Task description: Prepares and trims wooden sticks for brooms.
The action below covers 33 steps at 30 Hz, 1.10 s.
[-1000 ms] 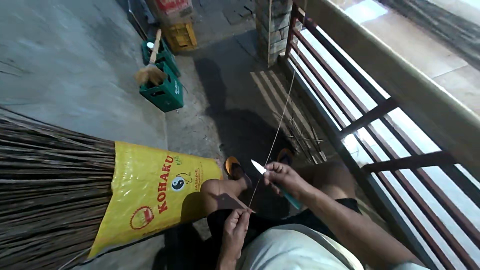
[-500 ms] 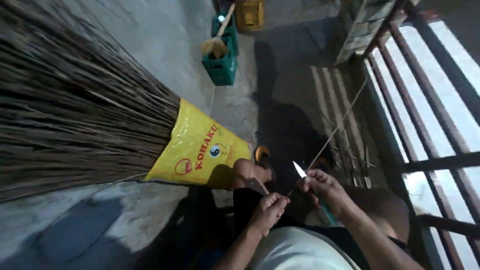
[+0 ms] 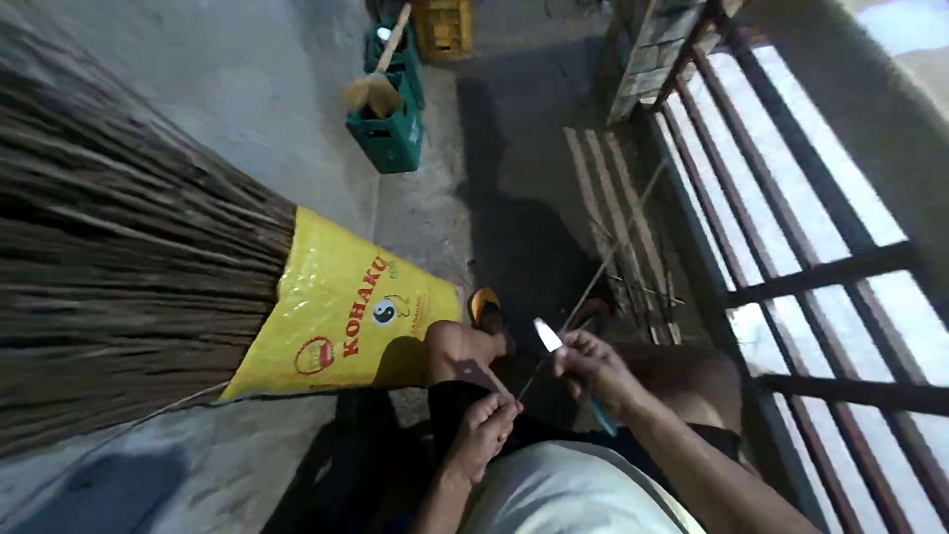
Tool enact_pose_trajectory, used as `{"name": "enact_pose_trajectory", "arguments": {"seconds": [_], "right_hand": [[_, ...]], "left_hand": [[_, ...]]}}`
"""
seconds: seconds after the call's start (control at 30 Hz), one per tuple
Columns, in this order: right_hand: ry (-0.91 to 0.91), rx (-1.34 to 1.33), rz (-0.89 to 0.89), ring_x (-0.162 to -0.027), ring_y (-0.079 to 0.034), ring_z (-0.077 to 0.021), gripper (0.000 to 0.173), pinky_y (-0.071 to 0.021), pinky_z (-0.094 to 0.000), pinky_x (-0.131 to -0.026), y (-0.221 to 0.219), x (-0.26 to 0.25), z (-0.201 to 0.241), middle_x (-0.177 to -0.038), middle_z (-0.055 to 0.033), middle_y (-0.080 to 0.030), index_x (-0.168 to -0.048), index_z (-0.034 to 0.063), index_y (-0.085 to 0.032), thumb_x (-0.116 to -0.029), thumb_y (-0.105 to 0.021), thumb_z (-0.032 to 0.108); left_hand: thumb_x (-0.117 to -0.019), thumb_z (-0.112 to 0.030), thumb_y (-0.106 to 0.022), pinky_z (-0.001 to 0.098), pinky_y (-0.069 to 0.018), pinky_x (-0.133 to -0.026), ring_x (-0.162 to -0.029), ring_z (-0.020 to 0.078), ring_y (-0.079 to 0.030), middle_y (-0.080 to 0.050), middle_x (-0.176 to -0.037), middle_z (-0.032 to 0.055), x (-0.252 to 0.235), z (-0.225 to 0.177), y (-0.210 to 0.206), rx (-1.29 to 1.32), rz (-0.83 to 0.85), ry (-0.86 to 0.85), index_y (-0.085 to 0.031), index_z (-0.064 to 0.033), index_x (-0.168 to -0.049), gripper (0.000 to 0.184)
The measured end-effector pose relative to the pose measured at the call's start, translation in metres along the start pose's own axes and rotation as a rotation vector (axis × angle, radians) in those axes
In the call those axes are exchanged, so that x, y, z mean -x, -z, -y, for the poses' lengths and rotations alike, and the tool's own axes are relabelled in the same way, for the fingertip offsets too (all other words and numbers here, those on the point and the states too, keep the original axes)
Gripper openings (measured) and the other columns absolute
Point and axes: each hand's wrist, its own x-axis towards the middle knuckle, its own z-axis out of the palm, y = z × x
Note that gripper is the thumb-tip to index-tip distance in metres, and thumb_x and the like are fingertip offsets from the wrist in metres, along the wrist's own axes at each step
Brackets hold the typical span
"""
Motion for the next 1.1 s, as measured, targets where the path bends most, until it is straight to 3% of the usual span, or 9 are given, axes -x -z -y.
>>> {"name": "enact_pose_trajectory", "arguments": {"seconds": [0.1,0.27,0.47,0.6,0.73,0.83,0.93,1.03,1.1], "right_hand": [[-0.059,-0.007,0.175,-0.052,-0.057,-0.0066,0.022,-0.0483,-0.0219,-0.046,-0.008,0.004,-0.014,-0.082,-0.0025,-0.069,-0.123,0.0056,-0.056,-0.1018,-0.056,0.011],[0.05,-0.082,0.035,-0.05,-0.056,-0.0065,0.009,-0.0475,-0.0209,-0.044,0.021,-0.016,0.012,-0.078,-0.0024,-0.068,-0.111,0.0054,-0.057,-0.1023,-0.055,0.009],[0.111,-0.044,0.074,-0.053,-0.059,-0.0066,0.017,-0.0498,-0.0209,-0.048,0.008,-0.012,0.005,-0.08,-0.0024,-0.07,-0.118,0.004,-0.058,-0.1008,-0.057,0.008],[0.08,0.022,0.24,-0.056,-0.06,-0.0067,0.018,-0.0502,-0.0215,-0.049,-0.014,-0.004,-0.012,-0.082,-0.0015,-0.07,-0.119,0.0051,-0.056,-0.1021,-0.058,0.012],[0.045,0.006,0.308,-0.055,-0.06,-0.0062,0.015,-0.0498,-0.0211,-0.049,-0.011,-0.003,-0.014,-0.079,-0.0008,-0.069,-0.116,0.0058,-0.057,-0.1021,-0.057,0.011],[0.054,-0.015,0.223,-0.054,-0.058,-0.0057,0.013,-0.0486,-0.0205,-0.047,0.005,-0.007,-0.001,-0.078,-0.0004,-0.069,-0.114,0.0062,-0.058,-0.1016,-0.056,0.011],[0.077,-0.053,0.196,-0.052,-0.058,-0.0053,0.012,-0.0485,-0.0199,-0.046,0.009,-0.01,0.002,-0.078,-0.0006,-0.07,-0.113,0.0073,-0.058,-0.1007,-0.058,0.009],[0.054,-0.054,0.269,-0.052,-0.058,-0.005,0.021,-0.0486,-0.0196,-0.046,0.001,-0.004,0.001,-0.079,-0.0003,-0.068,-0.122,0.0074,-0.056,-0.1009,-0.058,0.01],[0.047,-0.045,0.257,-0.052,-0.058,-0.0051,0.018,-0.0487,-0.0197,-0.046,0.003,-0.005,0.004,-0.078,-0.0007,-0.069,-0.119,0.0059,-0.059,-0.1009,-0.059,0.011]], "left_hand": [[-0.1015,-0.014,-0.052,0.0132,-0.031,-0.041,-0.045,-0.0027,-0.036,-0.045,-0.06,-0.011,0.002,0.002,0.002,-0.007,-0.018,-0.005,-0.067,-0.0109,-0.1,0.015],[-0.1004,-0.012,-0.051,0.0124,-0.0313,-0.041,-0.044,-0.0036,-0.037,-0.045,-0.058,-0.0113,0.012,0.007,0.013,-0.019,-0.034,-0.005,-0.067,-0.0118,-0.1,0.016],[-0.1017,-0.012,-0.051,0.0132,-0.0394,-0.048,-0.053,-0.0013,-0.047,-0.056,-0.07,-0.0076,0.004,0.003,0.009,-0.176,-0.108,-0.105,-0.066,-0.0048,-0.113,0.02],[-0.102,-0.011,-0.051,0.0146,-0.0367,-0.049,-0.053,-0.0009,-0.043,-0.052,-0.066,-0.0086,-0.011,-0.009,-0.006,-0.199,-0.147,-0.218,-0.066,-0.0052,-0.104,0.016],[-0.1036,-0.014,-0.047,0.013,-0.0313,-0.041,-0.044,-0.0025,-0.037,-0.045,-0.059,-0.0096,-0.009,-0.014,-0.01,-0.026,-0.044,-0.072,-0.062,-0.0106,-0.099,0.016],[-0.1029,-0.015,-0.047,0.0125,-0.0318,-0.039,-0.042,-0.0028,-0.036,-0.044,-0.058,-0.01,-0.002,-0.014,-0.008,0.079,0.026,0.007,-0.064,-0.0114,-0.103,0.018],[-0.1026,-0.016,-0.048,0.0123,-0.0323,-0.038,-0.041,-0.0028,-0.036,-0.044,-0.057,-0.0102,-0.001,-0.013,-0.006,0.109,0.044,0.04,-0.064,-0.0121,-0.103,0.016],[-0.1022,-0.017,-0.05,0.0125,-0.0322,-0.039,-0.042,-0.003,-0.036,-0.043,-0.057,-0.0108,0.0,-0.011,0.0,0.114,0.06,0.035,-0.065,-0.0132,-0.102,0.016],[-0.1017,-0.017,-0.051,0.012,-0.032,-0.038,-0.041,-0.0037,-0.036,-0.043,-0.057,-0.0113,0.003,-0.013,0.004,0.115,0.066,0.036,-0.065,-0.014,-0.102,0.015]]}}
